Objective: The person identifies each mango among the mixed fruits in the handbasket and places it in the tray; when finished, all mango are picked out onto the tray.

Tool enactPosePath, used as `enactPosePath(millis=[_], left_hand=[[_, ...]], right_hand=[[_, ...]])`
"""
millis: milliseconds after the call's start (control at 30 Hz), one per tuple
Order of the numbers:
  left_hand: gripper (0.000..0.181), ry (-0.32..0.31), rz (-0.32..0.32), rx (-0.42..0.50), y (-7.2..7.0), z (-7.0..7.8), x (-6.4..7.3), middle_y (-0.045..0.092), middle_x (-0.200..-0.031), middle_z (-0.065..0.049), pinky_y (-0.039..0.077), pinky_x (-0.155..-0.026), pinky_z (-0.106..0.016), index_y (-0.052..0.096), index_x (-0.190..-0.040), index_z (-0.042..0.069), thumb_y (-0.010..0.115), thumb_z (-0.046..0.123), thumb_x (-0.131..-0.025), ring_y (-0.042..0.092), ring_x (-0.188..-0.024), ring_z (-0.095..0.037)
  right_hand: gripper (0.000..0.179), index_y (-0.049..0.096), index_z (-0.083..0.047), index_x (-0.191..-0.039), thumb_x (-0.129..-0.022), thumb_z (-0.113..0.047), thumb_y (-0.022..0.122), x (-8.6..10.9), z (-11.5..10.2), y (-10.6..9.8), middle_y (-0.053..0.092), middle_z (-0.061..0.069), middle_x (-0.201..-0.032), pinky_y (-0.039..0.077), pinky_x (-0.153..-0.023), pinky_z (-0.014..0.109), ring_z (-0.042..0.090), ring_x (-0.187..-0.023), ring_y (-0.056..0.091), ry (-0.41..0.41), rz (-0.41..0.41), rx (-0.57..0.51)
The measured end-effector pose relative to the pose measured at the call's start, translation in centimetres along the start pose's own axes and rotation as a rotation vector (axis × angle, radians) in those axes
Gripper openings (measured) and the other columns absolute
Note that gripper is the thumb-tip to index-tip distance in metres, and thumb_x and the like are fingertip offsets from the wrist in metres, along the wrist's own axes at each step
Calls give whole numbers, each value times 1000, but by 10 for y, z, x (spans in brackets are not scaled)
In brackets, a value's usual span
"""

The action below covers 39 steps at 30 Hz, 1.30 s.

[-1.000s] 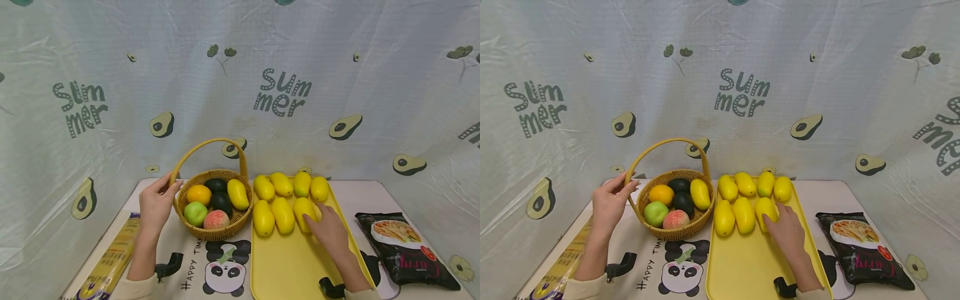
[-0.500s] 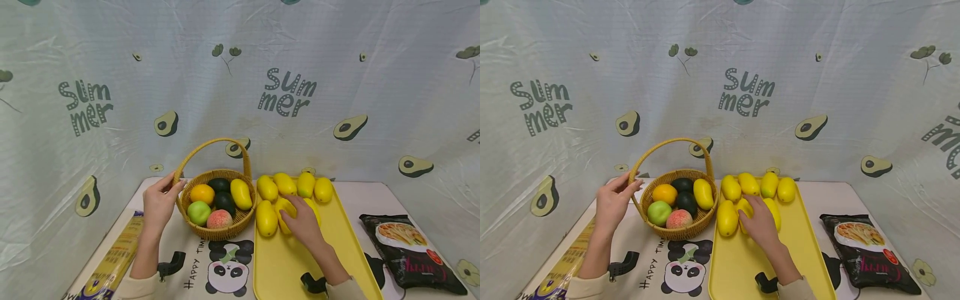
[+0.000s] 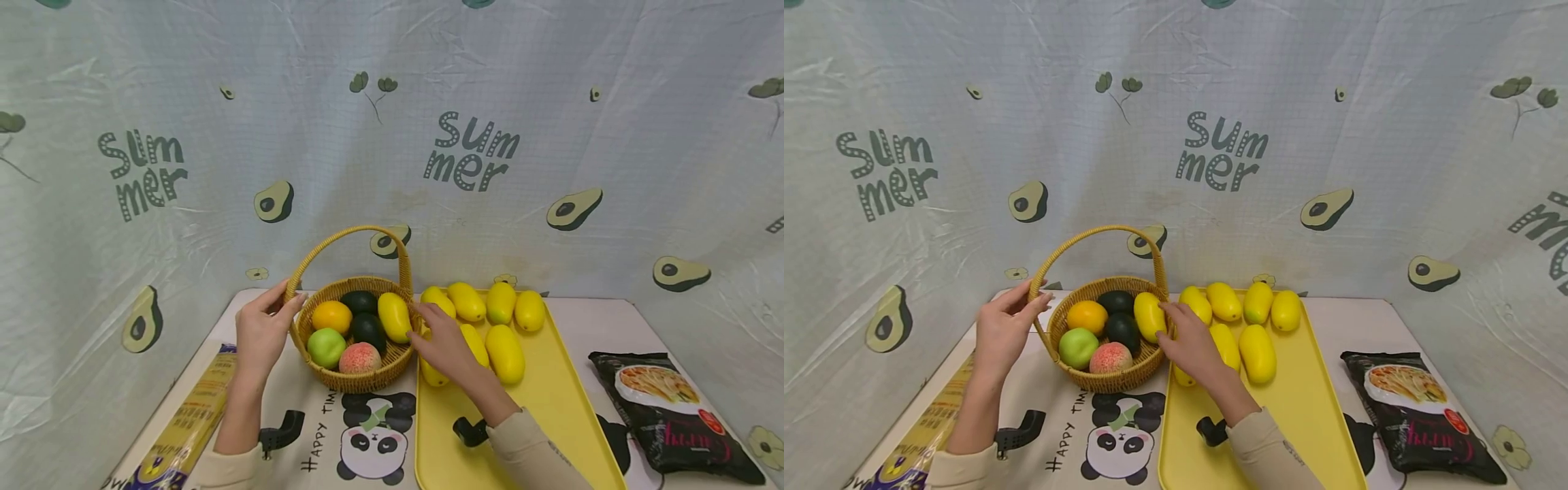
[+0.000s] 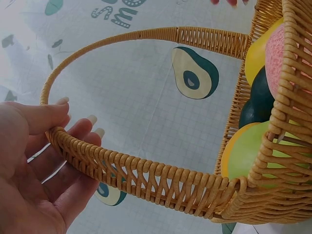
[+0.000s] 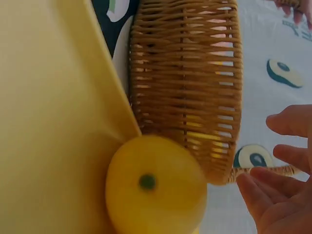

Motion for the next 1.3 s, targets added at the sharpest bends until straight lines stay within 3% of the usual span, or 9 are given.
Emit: enactPosePath(millis=[333, 467, 633, 1067, 1300], left_hand=[[39, 18, -17, -1, 0, 2, -1, 73, -107, -8, 51, -66, -14, 67, -130, 19, 69, 36, -94, 62, -86, -5], [37, 29, -21, 8, -1, 2, -1, 72, -102, -9, 50, -62, -18, 69, -128, 19, 69, 34, -94, 62, -83, -6], [37, 40, -35, 14, -1, 3, -1, 73, -104, -10, 52, -66, -19, 69, -127, 18, 68, 36, -94, 64, -83, -3], [35, 19, -51, 31, -1, 2, 0, 72, -106, -7, 52, -66, -20, 70, -126, 22, 68, 37, -94, 63, -87, -8], [36, 37, -45, 23, 1, 1, -1, 72, -105, -8, 51, -64, -19, 69, -126, 19, 68, 36, -95, 63, -86, -7]], right_hand=[[60, 49, -17, -146, -90, -28, 68, -30, -14, 29, 51, 11, -147, 46, -108, 48, 30, -129, 54, 63, -115, 124], [64, 46, -16, -149, -90, -27, 69, -38, -17, 37, 47, 13, -150, 44, -110, 49, 32, -133, 51, 58, -145, 160], [66, 44, -13, -149, -89, -22, 69, -47, -18, 46, 44, 17, -151, 45, -109, 48, 34, -131, 51, 42, -172, 218], [71, 46, -13, -146, -82, -17, 77, -53, -24, 67, 39, 22, -150, 56, -92, 49, 44, -130, 45, -42, -267, 533], [71, 47, -14, -145, -81, -21, 79, -53, -22, 74, 37, 22, -153, 59, -87, 47, 42, -131, 45, -26, -255, 571]])
Point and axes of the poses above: each hand's wrist, its own x-axis away from the middle knuckle, its own y-axis out of the palm, z = x × y, the point moved 4 cm from there along -x, towards the middle knuckle
